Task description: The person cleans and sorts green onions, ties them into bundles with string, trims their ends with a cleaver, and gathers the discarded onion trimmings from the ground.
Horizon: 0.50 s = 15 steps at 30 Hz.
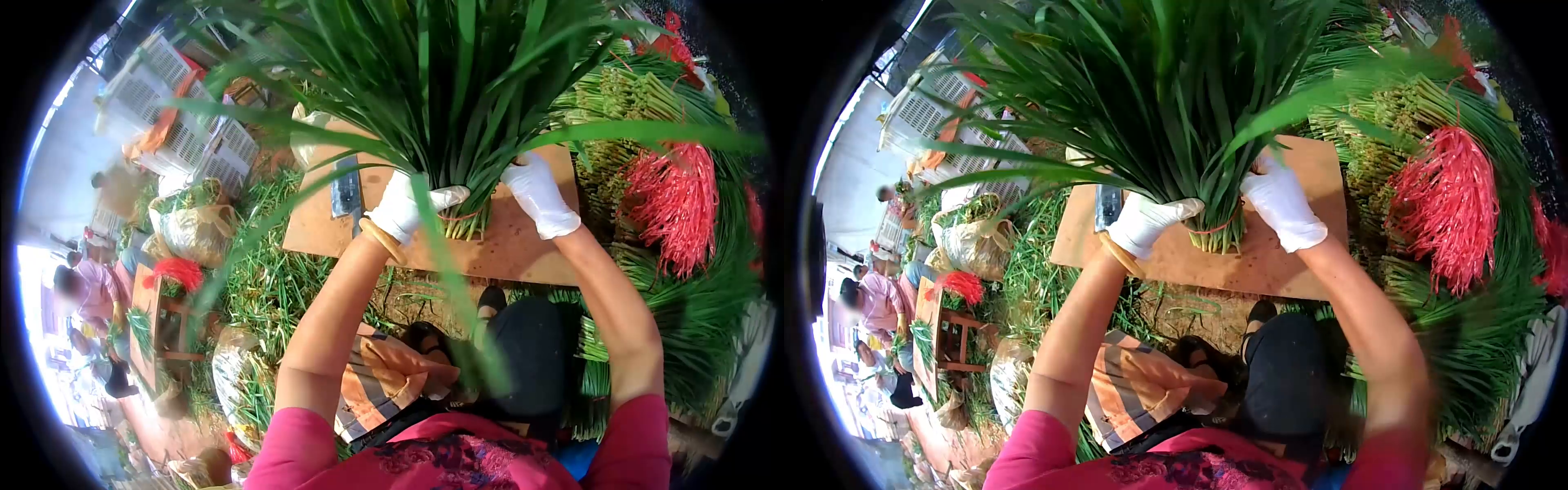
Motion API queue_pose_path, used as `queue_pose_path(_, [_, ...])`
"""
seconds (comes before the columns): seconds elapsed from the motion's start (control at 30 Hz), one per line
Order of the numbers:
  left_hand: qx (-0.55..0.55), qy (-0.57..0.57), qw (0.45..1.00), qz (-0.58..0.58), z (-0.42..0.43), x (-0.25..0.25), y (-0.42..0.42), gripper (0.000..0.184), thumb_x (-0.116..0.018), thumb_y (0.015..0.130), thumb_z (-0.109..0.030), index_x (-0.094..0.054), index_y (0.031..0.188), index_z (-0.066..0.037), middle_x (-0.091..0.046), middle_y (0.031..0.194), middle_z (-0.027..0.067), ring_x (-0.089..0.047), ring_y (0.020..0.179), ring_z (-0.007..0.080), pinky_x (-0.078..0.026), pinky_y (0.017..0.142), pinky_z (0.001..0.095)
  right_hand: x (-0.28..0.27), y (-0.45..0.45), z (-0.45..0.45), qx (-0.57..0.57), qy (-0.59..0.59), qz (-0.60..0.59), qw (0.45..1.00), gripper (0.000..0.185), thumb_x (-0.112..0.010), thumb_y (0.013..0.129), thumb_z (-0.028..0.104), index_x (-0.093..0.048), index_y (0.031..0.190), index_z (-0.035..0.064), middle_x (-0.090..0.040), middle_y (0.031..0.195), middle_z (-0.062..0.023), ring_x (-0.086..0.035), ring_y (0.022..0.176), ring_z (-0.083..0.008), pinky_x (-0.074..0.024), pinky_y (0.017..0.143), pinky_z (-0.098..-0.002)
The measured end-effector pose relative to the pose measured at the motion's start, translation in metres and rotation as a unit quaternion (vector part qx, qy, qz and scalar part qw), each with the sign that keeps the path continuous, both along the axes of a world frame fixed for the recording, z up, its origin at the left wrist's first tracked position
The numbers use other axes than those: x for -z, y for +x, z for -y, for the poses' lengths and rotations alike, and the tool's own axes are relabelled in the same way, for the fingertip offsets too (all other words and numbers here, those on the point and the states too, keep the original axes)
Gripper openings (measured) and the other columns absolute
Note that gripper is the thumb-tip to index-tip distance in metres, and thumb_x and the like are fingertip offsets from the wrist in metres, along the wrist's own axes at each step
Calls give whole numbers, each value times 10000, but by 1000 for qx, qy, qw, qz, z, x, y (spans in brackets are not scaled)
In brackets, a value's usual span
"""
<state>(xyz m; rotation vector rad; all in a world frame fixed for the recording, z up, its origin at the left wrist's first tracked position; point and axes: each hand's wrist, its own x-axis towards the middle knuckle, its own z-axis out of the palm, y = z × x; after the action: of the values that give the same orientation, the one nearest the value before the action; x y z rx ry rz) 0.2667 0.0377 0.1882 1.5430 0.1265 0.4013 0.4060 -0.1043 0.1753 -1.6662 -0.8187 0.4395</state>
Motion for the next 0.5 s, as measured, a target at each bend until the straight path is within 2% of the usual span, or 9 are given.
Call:
queue_pose_path(0.13, [-13, -33, 996, 78, -4, -15, 7, 705, -768, 686, 15, -412, 1294, -27, -592, 1129, 68, -578, 1006, 170, -486, 884, 313, -25, -6, -11, -27, 82, -66, 994, 263, -543, 874, 50, -606, 1109, -50, -661, 1006, -55, -577, 900, -105, -443, 815, -235])
queue_pose_path(0.17, [-3, -46, 995, 86, -6, -26, 7, 705, -768, 692, 13, -402, 1293, -31, -585, 1140, 66, -576, 1010, 165, -490, 878, 310, -60, -28, -6, 35, 60, -43, 997, 279, -535, 872, 45, -594, 1124, -58, -659, 1016, -62, -570, 899, -108, -440, 817, -237])
queue_pose_path(0.27, [-4, -21, 997, 71, -6, -42, -1, 695, -771, 695, 10, -401, 1283, -29, -570, 1170, 68, -569, 1024, 158, -495, 874, 307, -58, -15, -8, -21, 121, -51, 991, 214, -585, 866, 70, -633, 1054, -20, -660, 971, -34, -584, 893, -92, -453, 830, -238])
queue_pose_path(0.3, [-17, 16, 997, 68, -5, -34, -1, 701, -772, 694, 9, -398, 1286, -27, -568, 1175, 71, -566, 1030, 161, -488, 888, 311, -53, -18, -4, -11, 96, -39, 995, 277, -540, 891, 91, -597, 1114, -64, -667, 1000, -61, -577, 878, -109, -452, 792, -246])
queue_pose_path(0.33, [-30, 53, 996, 64, -3, -25, -2, 707, -773, 692, 7, -395, 1289, -26, -566, 1179, 74, -564, 1035, 165, -480, 902, 315, -30, -15, -4, 14, 64, 22, 998, 252, -566, 873, 113, -623, 1070, -32, -676, 956, -120, -611, 867, -155, -468, 778, -273])
queue_pose_path(0.37, [-44, 24, 997, 63, 5, -10, -4, 779, -786, 666, -1, -375, 1327, -25, -559, 1204, 76, -544, 1079, 179, -444, 953, 328, 24, 2, -7, -9, 95, 57, 994, 257, -546, 882, 79, -593, 1112, -27, -665, 968, -87, -604, 889, -148, -461, 821, -269])
queue_pose_path(0.4, [-60, 63, 996, 15, 7, 13, -5, 838, -788, 655, -46, -346, 1367, -30, -543, 1254, 93, -531, 1133, 195, -410, 989, 322, 53, 6, -10, -11, 85, 117, 989, 232, -552, 874, 82, -602, 1079, -16, -661, 938, -93, -604, 834, -170, -457, 764, -282])
queue_pose_path(0.43, [-85, 116, 989, 30, 9, 12, -6, 748, -809, 667, -112, -427, 1304, -21, -578, 1194, 92, -541, 1104, 183, -425, 968, 318, 82, 10, -13, -9, 76, 177, 981, 208, -558, 866, 85, -612, 1046, -4, -656, 909, -100, -603, 778, -191, -453, 707, -294])
queue_pose_path(0.5, [-112, 242, 964, 10, -4, 2, 3, 708, -832, 680, -232, -487, 1256, -7, -617, 1138, 106, -561, 1068, 169, -447, 938, 318, 48, -3, -10, 5, 56, 53, 997, 223, -578, 871, 134, -625, 1022, -22, -661, 903, -78, -592, 771, -152, -461, 698, -280])
